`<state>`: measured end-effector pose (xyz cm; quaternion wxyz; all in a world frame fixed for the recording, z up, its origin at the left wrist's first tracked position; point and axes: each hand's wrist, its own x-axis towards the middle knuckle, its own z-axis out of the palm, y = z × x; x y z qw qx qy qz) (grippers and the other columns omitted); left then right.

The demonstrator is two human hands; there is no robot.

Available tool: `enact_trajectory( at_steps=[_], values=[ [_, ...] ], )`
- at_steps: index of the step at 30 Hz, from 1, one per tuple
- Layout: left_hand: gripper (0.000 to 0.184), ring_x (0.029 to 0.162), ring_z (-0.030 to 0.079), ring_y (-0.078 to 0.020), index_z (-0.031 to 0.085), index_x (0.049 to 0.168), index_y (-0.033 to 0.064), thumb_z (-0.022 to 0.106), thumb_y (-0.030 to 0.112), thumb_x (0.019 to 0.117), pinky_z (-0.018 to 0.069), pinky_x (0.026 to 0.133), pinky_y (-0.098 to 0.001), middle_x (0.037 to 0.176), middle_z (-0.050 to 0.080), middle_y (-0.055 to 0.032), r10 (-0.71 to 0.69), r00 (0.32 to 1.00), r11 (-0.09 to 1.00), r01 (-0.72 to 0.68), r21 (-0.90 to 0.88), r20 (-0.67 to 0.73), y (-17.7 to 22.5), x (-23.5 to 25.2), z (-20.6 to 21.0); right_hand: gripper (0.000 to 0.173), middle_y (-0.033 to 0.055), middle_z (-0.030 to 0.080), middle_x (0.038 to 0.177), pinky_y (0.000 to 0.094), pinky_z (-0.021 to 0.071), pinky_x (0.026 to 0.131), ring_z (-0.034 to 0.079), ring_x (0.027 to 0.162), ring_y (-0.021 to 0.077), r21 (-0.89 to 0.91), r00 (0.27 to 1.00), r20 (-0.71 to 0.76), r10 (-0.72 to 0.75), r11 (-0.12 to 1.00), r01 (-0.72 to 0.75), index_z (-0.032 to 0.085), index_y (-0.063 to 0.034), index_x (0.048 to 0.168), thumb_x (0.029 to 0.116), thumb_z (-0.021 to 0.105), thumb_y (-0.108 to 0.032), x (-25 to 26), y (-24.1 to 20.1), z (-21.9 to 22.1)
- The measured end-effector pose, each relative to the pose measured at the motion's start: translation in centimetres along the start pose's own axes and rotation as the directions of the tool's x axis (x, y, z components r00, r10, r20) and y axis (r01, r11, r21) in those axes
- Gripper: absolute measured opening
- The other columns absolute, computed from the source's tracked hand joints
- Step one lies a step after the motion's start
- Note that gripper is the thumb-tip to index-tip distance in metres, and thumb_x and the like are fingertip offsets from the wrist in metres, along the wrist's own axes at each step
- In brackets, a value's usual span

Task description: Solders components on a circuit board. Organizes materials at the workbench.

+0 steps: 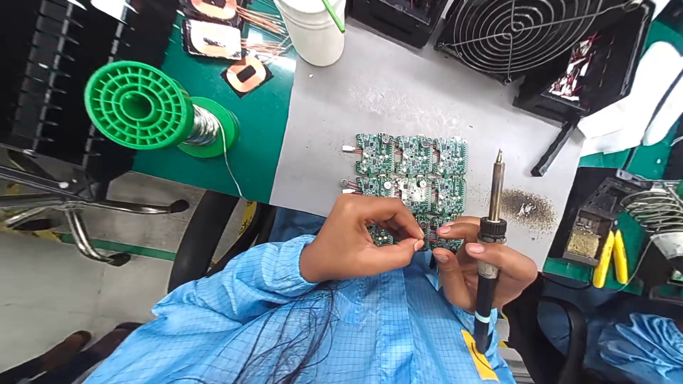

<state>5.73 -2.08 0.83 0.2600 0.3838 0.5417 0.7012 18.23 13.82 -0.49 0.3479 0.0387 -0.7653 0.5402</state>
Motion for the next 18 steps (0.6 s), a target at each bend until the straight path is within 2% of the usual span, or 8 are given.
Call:
enact_trajectory(
  at_steps=[4,8,11,14,18],
  values=[
    [0.005,0.085,0.069,0.0032,0.068,0.093,-0.0026,0.067,0.001,0.0888,0.0582,0.078,-0.015,0.09,0.074,0.0002,-0.001,1.0,1.0,0.001,0.004,0.01,0.0,-0.05,0.0,0.019,-0.0022,0.069,0.099,0.0213,0.0551,0.087,0.068,0.097,0.0074,-0.057,1.0,0.011,-0.022,0.998,0.023,0.057,-0.017,0.116,0.1005,0.063,-0.01,0.01,0.14,0.25],
    [0.006,0.085,0.069,0.0038,0.069,0.093,-0.0029,0.067,0.001,0.0888,0.0582,0.078,-0.0149,0.09,0.074,0.0004,-0.012,1.0,1.0,0.012,-0.001,0.018,0.04,-0.07,0.01,0.014,-0.0003,0.065,0.095,0.0213,0.0545,0.085,0.066,0.093,0.0074,-0.081,0.999,0.022,-0.025,0.996,0.027,0.059,-0.0169,0.115,0.1028,0.058,-0.01,-0.01,0.2,0.09],
    [0.005,0.085,0.069,0.0037,0.068,0.093,-0.0021,0.067,0.002,0.0891,0.0582,0.078,-0.0149,0.09,0.074,0.0011,-0.018,1.0,1.0,0.018,-0.011,0.01,0.04,-0.07,-0.03,0.014,-0.0048,0.069,0.102,0.0193,0.0557,0.088,0.068,0.1,0.0053,-0.085,1.0,0.005,-0.018,0.996,0.018,0.058,-0.0213,0.118,0.1051,0.059,-0.019,0.23,0.17,-0.27],
    [0.005,0.085,0.069,0.0038,0.068,0.093,-0.0015,0.067,0.002,0.0889,0.0584,0.078,-0.0152,0.09,0.074,0.002,-0.024,1.0,1.0,0.024,-0.009,-0.003,0.09,-0.1,-0.06,0.022,-0.0081,0.07,0.11,0.0198,0.0543,0.092,0.067,0.107,0.0053,-0.044,1.0,0.015,-0.008,0.999,0.009,0.059,-0.0248,0.125,0.1032,0.062,-0.027,0.14,0.26,-0.47],
    [0.005,0.084,0.068,0.0039,0.068,0.093,-0.0016,0.067,0.002,0.0891,0.0584,0.078,-0.015,0.09,0.074,0.002,-0.023,1.0,1.0,0.023,-0.009,-0.001,0.03,-0.07,0.0,0.03,-0.0054,0.07,0.109,0.0212,0.055,0.091,0.067,0.105,0.0075,-0.008,1.0,0.007,0.001,1.0,-0.001,0.058,-0.0232,0.124,0.0969,0.07,-0.019,-0.22,0.33,0.38]
  ],
)
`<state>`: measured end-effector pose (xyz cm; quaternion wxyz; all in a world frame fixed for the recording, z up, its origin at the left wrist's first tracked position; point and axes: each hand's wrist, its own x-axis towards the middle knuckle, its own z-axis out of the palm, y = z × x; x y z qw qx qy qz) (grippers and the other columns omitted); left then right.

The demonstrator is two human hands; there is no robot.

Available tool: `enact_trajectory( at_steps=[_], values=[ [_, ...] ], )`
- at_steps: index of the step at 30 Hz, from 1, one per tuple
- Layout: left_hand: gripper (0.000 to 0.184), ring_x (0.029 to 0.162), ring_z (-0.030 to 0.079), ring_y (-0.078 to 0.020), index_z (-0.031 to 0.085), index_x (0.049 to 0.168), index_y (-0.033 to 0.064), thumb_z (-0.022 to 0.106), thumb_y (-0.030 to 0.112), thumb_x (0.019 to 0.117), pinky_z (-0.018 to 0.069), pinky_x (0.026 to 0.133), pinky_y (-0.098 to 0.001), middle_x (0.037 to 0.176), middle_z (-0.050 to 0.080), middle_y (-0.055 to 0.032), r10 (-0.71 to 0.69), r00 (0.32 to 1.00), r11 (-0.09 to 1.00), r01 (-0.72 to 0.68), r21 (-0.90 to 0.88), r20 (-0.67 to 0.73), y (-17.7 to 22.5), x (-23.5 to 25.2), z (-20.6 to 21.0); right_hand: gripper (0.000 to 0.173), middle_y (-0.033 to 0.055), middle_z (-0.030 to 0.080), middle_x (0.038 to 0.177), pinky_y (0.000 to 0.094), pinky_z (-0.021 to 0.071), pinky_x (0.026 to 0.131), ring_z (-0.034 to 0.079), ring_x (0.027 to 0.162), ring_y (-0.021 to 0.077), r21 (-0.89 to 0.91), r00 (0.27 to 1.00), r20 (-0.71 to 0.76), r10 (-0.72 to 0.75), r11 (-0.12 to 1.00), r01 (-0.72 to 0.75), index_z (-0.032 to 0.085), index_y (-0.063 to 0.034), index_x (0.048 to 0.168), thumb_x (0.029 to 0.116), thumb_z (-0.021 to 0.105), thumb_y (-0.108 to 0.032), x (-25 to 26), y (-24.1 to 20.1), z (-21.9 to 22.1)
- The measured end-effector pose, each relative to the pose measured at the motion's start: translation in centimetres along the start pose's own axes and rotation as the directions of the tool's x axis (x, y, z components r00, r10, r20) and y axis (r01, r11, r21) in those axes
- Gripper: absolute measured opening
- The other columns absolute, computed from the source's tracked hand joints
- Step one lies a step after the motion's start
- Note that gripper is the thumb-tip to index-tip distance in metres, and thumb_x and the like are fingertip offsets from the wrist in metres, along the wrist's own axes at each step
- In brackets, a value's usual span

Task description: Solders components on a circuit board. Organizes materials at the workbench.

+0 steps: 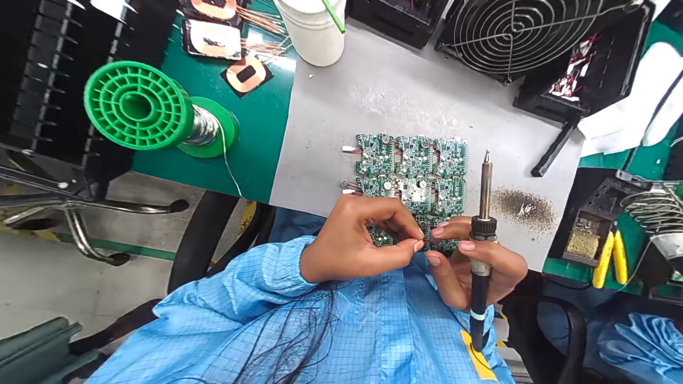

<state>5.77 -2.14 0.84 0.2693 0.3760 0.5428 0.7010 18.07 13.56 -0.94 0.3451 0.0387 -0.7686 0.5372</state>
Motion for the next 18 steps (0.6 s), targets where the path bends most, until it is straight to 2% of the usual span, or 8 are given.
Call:
enact_trajectory(
  at_steps=[5,10,14,18],
  values=[
    [0.005,0.084,0.069,0.0036,0.068,0.093,-0.0022,0.067,0.001,0.089,0.0582,0.078,-0.0149,0.089,0.074,0.0011,0.001,1.0,1.0,-0.001,-0.001,0.001,-0.06,-0.1,0.12,0.021,-0.0018,0.069,0.099,0.0222,0.0547,0.089,0.068,0.097,0.0079,-0.022,1.0,0.019,-0.005,1.0,0.005,0.056,-0.0171,0.118,0.0995,0.063,-0.008,0.05,-0.03,0.16],
    [0.005,0.085,0.069,0.0035,0.068,0.094,-0.0008,0.068,0.001,0.0891,0.0584,0.078,-0.0152,0.091,0.074,0.0022,0.001,0.999,1.0,-0.002,-0.013,-0.033,-0.1,-0.06,0.18,0.015,-0.0033,0.066,0.092,0.0184,0.0553,0.08,0.066,0.088,0.0047,-0.027,0.999,-0.038,0.009,1.0,-0.01,0.059,-0.0182,0.116,0.1019,0.062,-0.013,0.01,0.07,0.04],
    [0.005,0.085,0.069,0.0035,0.068,0.094,0.0,0.068,0.001,0.0891,0.0589,0.079,-0.016,0.091,0.074,0.0039,-0.002,0.999,1.0,0.001,-0.019,-0.048,-0.04,0.01,0.07,0.026,-0.0081,0.071,0.105,0.0185,0.0546,0.087,0.068,0.1,0.0042,0.009,1.0,-0.018,0.004,1.0,-0.004,0.058,-0.0248,0.125,0.1004,0.067,-0.025,0.1,0.32,-0.45],
    [0.005,0.085,0.069,0.0036,0.068,0.095,0.0004,0.068,0.0,0.0894,0.0588,0.078,-0.0157,0.092,0.074,0.0041,0.005,0.998,1.0,-0.006,-0.019,-0.055,-0.1,0.07,0.17,0.034,-0.0062,0.071,0.109,0.0208,0.0556,0.09,0.068,0.104,0.0076,0.026,0.999,-0.034,0.0,1.0,0.001,0.058,-0.023,0.124,0.0946,0.074,-0.019,0.05,0.55,-0.01]
  ],
)
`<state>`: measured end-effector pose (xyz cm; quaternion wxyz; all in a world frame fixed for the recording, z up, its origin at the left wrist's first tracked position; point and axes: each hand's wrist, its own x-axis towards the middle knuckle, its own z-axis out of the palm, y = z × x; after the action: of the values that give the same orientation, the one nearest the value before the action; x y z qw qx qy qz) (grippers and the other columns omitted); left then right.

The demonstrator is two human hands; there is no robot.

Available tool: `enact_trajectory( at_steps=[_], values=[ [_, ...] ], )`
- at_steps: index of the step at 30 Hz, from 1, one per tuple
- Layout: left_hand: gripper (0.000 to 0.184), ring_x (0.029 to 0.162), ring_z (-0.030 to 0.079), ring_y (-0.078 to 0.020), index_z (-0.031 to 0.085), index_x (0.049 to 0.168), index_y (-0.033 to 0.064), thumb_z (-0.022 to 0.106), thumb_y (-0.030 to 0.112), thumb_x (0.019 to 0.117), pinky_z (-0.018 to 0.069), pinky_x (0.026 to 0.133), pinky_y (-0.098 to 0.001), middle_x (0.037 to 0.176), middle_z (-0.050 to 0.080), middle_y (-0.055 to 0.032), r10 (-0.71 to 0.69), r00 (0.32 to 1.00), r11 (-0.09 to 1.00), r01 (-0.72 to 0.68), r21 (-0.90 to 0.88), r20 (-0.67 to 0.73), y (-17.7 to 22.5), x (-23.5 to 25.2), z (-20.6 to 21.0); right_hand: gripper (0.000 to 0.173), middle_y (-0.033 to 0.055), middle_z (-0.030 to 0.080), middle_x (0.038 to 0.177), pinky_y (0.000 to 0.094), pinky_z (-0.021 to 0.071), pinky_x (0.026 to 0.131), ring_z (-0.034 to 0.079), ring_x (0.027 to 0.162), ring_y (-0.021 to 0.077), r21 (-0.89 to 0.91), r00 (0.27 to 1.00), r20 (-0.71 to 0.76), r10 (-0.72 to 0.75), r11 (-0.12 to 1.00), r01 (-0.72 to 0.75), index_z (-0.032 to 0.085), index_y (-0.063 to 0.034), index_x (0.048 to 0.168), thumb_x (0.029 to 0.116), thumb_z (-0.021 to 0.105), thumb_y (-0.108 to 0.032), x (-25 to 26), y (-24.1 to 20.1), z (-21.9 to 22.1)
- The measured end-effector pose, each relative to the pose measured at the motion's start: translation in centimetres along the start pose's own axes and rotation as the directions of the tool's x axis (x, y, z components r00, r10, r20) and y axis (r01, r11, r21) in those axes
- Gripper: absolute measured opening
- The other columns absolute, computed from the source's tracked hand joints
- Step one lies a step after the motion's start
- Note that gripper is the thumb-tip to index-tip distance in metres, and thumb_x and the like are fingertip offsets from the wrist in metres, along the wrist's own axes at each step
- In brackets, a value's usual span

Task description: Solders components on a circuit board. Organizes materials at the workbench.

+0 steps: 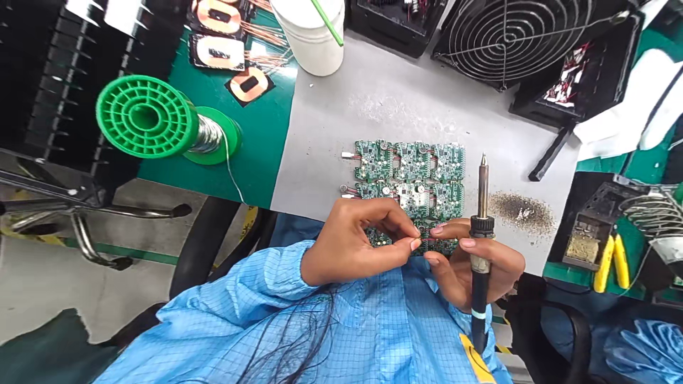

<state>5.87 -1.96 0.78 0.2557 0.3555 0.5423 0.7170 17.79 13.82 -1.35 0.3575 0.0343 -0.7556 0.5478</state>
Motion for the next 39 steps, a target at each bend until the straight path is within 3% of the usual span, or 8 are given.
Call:
enact_trajectory(
  at_steps=[8,16,24,29,32,35,39],
  values=[
    [0.006,0.088,0.069,0.0031,0.068,0.096,-0.0018,0.068,-0.001,0.0901,0.0592,0.081,-0.0166,0.094,0.075,0.0025,0.0,1.0,1.0,0.0,-0.012,0.016,0.0,-0.1,0.1,0.032,-0.0068,0.072,0.104,0.0193,0.057,0.087,0.07,0.098,0.0051,0.119,0.998,-0.029,0.061,0.991,-0.057,0.058,-0.0218,0.122,0.095,0.069,-0.008,0.4,0.0,0.9],
    [0.007,0.09,0.071,0.0014,0.068,0.098,0.0013,0.068,-0.001,0.0912,0.06,0.083,-0.0182,0.097,0.076,0.0041,-0.014,1.0,0.999,0.013,-0.034,-0.012,-0.1,0.0,0.3,0.032,-0.0067,0.073,0.102,0.0188,0.0584,0.085,0.071,0.096,0.0051,0.185,0.99,-0.081,0.111,0.978,-0.095,0.058,-0.0224,0.121,0.0957,0.07,-0.007,0.3,-0.1,1.2],
    [0.006,0.088,0.071,0.0014,0.067,0.097,0.0001,0.068,-0.001,0.0909,0.0602,0.081,-0.0184,0.095,0.076,0.0032,-0.039,0.999,0.999,0.039,-0.031,0.002,-0.1,0.2,0.3,0.018,-0.0037,0.069,0.095,0.0183,0.0555,0.082,0.068,0.091,0.0048,-0.025,0.997,-0.072,0.01,1.0,-0.012,0.057,-0.0184,0.116,0.1008,0.062,-0.01,0.1,0.3,0.6],
    [0.007,0.087,0.07,0.0017,0.067,0.098,0.0009,0.068,-0.001,0.0908,0.0602,0.08,-0.0181,0.094,0.076,0.0042,-0.049,0.999,0.998,0.049,-0.038,-0.001,0.0,0.3,0.3,0.015,-0.0056,0.067,0.091,0.0176,0.0553,0.079,0.067,0.086,0.0029,-0.027,0.995,-0.104,-0.006,1.0,0.003,0.058,-0.0201,0.117,0.1032,0.06,-0.014,0.3,0.6,0.2],
    [0.007,0.087,0.071,0.0016,0.067,0.097,0.0004,0.068,-0.001,0.0908,0.0605,0.08,-0.0185,0.095,0.076,0.0039,-0.053,0.999,0.998,0.053,-0.031,-0.003,0.0,0.4,0.2,0.026,-0.0083,0.072,0.108,0.0191,0.0558,0.088,0.069,0.101,0.0051,0.007,0.997,-0.076,-0.013,1.0,0.013,0.058,-0.0243,0.124,0.1004,0.067,-0.02,0.4,0.7,-0.3],
    [0.006,0.086,0.07,0.0018,0.067,0.096,-0.0017,0.068,-0.001,0.0903,0.0602,0.079,-0.0182,0.094,0.075,0.0019,-0.046,0.999,0.999,0.046,-0.017,0.003,0.1,0.6,0.3,0.036,-0.0081,0.071,0.121,0.0236,0.0567,0.096,0.069,0.112,0.0092,0.023,0.998,-0.051,-0.028,0.999,0.03,0.057,-0.025,0.127,0.0956,0.073,-0.017,0.5,0.7,-0.2],
    [0.006,0.083,0.07,0.0009,0.068,0.094,-0.0065,0.068,-0.002,0.0896,0.0596,0.078,-0.0179,0.09,0.075,-0.004,-0.007,1.0,1.0,0.007,0.027,0.009,0.2,0.8,0.4,0.027,-0.0086,0.072,0.105,0.0189,0.0577,0.084,0.07,0.096,0.0048,-0.023,0.998,-0.054,-0.036,0.999,0.035,0.058,-0.0229,0.121,0.0984,0.069,-0.013,0.8,0.7,0.1]
  ],
)
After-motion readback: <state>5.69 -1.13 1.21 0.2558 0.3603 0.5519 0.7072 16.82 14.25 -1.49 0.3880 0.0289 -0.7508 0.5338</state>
